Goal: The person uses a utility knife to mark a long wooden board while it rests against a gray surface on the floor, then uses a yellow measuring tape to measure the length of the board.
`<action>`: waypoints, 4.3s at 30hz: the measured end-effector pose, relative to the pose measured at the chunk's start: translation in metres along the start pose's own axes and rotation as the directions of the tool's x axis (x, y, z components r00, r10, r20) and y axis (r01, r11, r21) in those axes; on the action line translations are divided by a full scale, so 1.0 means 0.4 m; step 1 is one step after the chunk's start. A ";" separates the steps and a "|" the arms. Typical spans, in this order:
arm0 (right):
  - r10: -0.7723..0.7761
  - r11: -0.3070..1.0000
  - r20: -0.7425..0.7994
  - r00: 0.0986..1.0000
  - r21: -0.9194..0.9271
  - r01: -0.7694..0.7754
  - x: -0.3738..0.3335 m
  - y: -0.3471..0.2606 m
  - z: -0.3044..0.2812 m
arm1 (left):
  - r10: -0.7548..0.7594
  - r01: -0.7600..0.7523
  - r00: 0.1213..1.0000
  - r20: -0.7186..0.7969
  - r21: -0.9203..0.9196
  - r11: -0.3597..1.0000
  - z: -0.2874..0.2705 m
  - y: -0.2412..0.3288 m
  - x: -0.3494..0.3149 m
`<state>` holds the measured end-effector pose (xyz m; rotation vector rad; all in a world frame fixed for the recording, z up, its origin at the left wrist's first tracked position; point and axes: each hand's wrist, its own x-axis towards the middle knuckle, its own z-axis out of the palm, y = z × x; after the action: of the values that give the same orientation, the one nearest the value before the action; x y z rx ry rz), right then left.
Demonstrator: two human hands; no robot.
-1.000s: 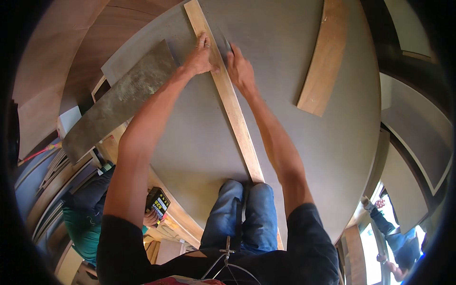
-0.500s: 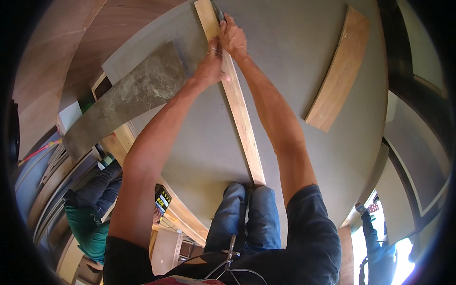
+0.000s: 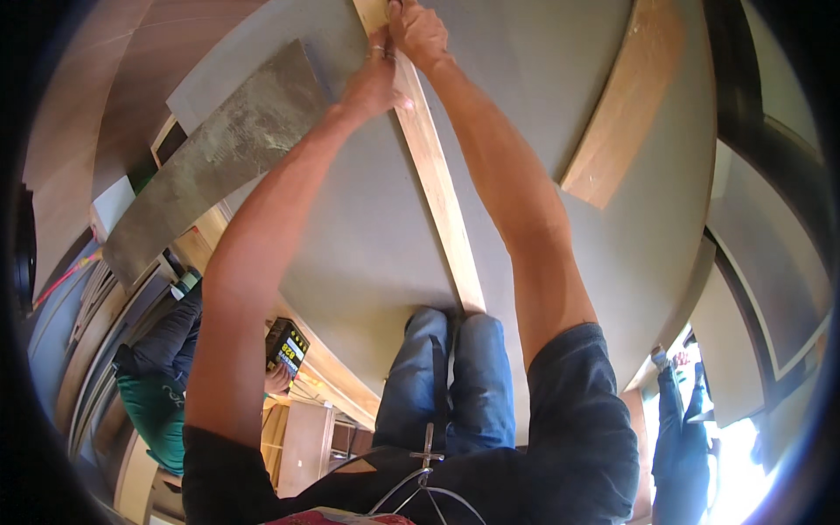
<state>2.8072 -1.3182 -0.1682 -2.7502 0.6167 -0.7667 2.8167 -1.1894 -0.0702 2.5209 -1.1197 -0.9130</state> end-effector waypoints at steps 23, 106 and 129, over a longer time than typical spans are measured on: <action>0.324 0.678 0.548 0.771 0.434 -0.594 -0.017 -0.130 -0.210 | -0.092 0.085 0.994 0.053 0.115 0.990 -0.012 -0.070 -0.069; 0.372 0.537 0.860 0.350 0.109 -0.836 -0.840 -0.054 -0.807 | -0.086 0.087 0.995 0.048 -0.006 0.996 -0.009 -0.060 -0.079; 0.337 0.671 0.612 0.716 0.377 -0.638 0.089 -0.141 -0.059 | -0.060 0.057 0.997 0.039 0.075 0.996 -0.015 -0.062 -0.072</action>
<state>2.8409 -1.2863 -0.1148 -1.9288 0.8197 -0.0525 2.8205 -1.1517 -0.0637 2.6183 -1.1167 -0.9602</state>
